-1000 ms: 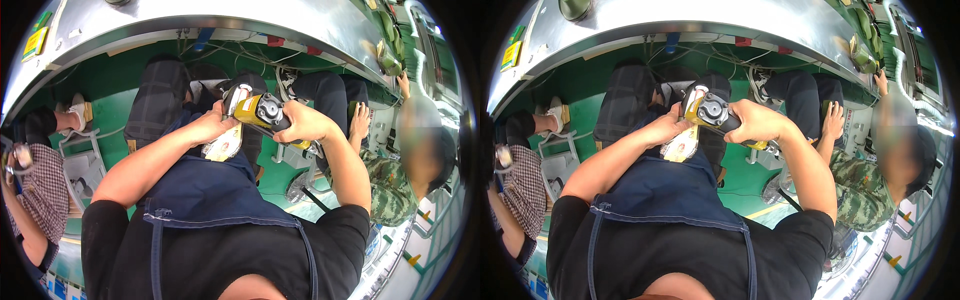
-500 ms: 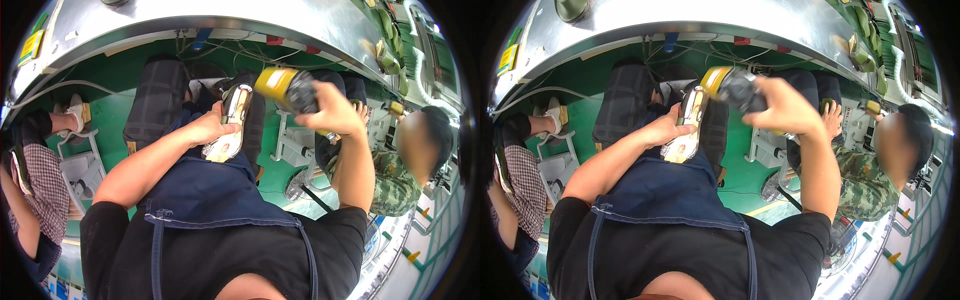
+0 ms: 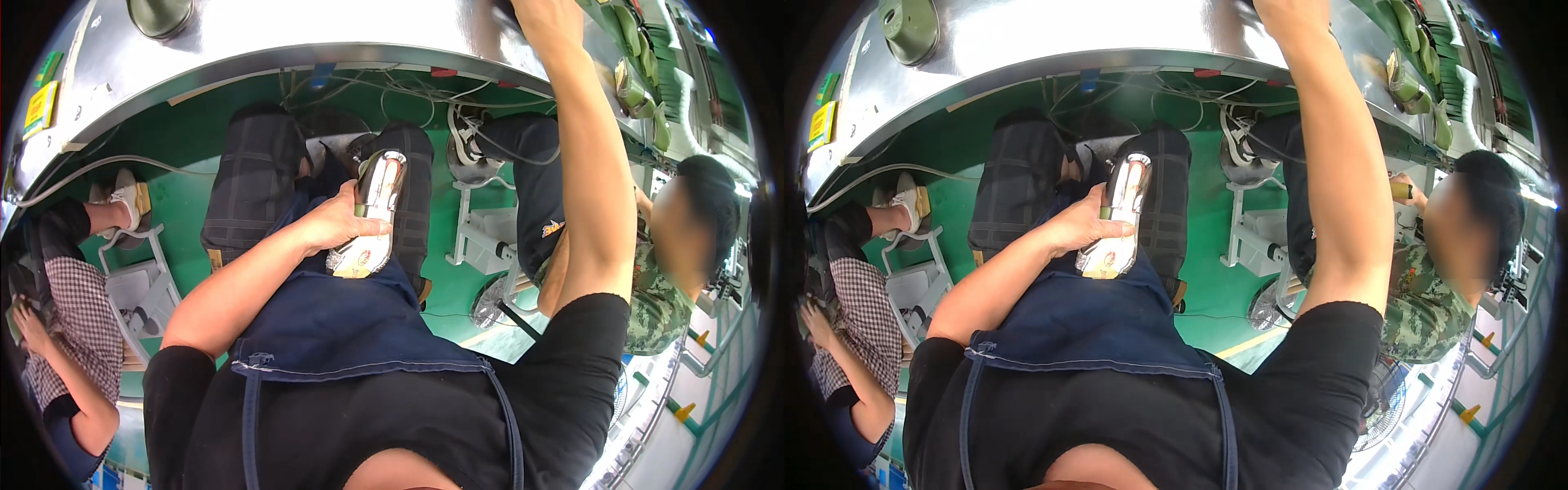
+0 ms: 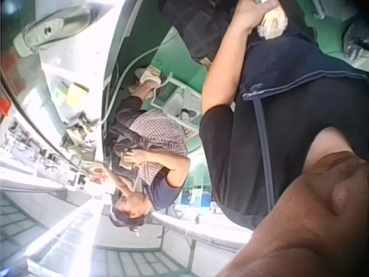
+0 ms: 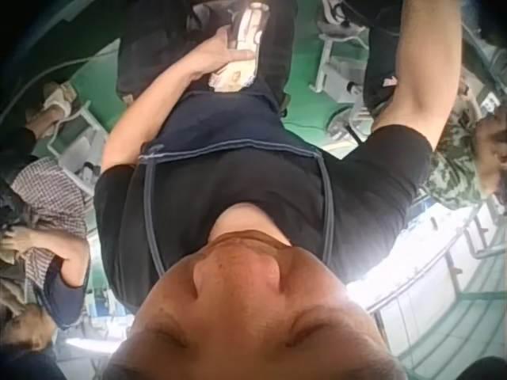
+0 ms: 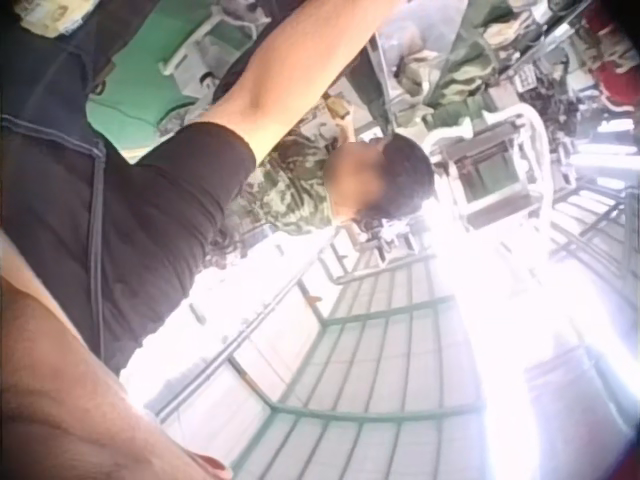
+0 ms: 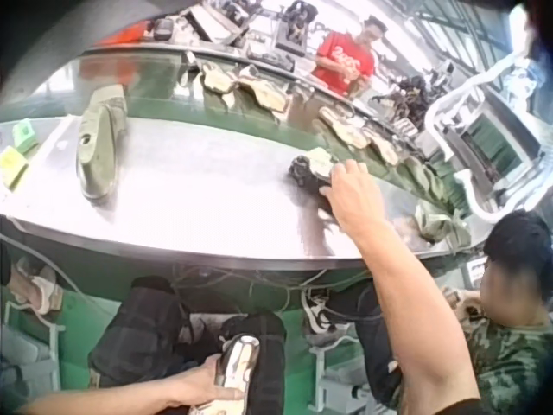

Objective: The person assembles green slip-on shoes on a factory line. They use a metal scraper to smooth the sole edges and a yellow pneumatic tool to secure the sole to the shoe upper. The person handles the shoes one at a time, inspecting the fit and placing finished units onto a conveyor belt.

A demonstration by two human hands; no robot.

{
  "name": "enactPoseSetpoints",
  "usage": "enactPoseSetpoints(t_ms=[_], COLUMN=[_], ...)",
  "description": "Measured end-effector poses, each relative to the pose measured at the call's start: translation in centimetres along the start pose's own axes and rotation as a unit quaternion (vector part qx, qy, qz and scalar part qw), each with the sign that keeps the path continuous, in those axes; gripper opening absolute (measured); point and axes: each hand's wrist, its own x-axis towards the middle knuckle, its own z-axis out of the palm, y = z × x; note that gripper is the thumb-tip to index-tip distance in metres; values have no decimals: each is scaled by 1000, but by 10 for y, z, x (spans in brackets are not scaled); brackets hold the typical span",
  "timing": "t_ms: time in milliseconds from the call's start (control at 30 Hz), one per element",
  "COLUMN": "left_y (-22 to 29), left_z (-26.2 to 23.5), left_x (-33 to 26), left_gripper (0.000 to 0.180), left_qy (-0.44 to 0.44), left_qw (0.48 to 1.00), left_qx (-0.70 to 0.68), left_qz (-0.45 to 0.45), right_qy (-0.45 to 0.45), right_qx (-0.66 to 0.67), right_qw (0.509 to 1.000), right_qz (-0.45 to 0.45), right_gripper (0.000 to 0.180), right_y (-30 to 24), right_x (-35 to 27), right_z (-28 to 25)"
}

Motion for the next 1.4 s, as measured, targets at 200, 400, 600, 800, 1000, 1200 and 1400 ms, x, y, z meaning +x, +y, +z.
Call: enactPoseSetpoints(t_ms=[200,400,600,800,1000,1200,1400], left_y=[2,9,5,15,25,41,42], left_z=[3,9,10,21,23,16,8], left_x=[-4,2,5,-10,-36,-56,-49], left_gripper=[94,65,51,50,111,124,120], left_qy=[42,24,-12,-13,112,171,157], left_qw=[997,980,974,984,956,877,814], left_qx=[-62,-195,-226,-176,50,186,240], left_qz=[-21,-28,-24,28,268,410,505], right_qy=[57,59,123,98,-9,74,167], right_qx=[155,250,210,237,597,668,605], right_qw=[986,966,969,964,764,733,775], right_qz=[-29,0,-28,65,246,103,73], right_gripper=[32,34,32,42,31,40,43], right_y=[-71,-77,-69,-58,-128,-186,-216], right_x=[22,16,-32,-108,-190,-249,-260], right_z=[27,34,11,-28,-98,-122,-130])
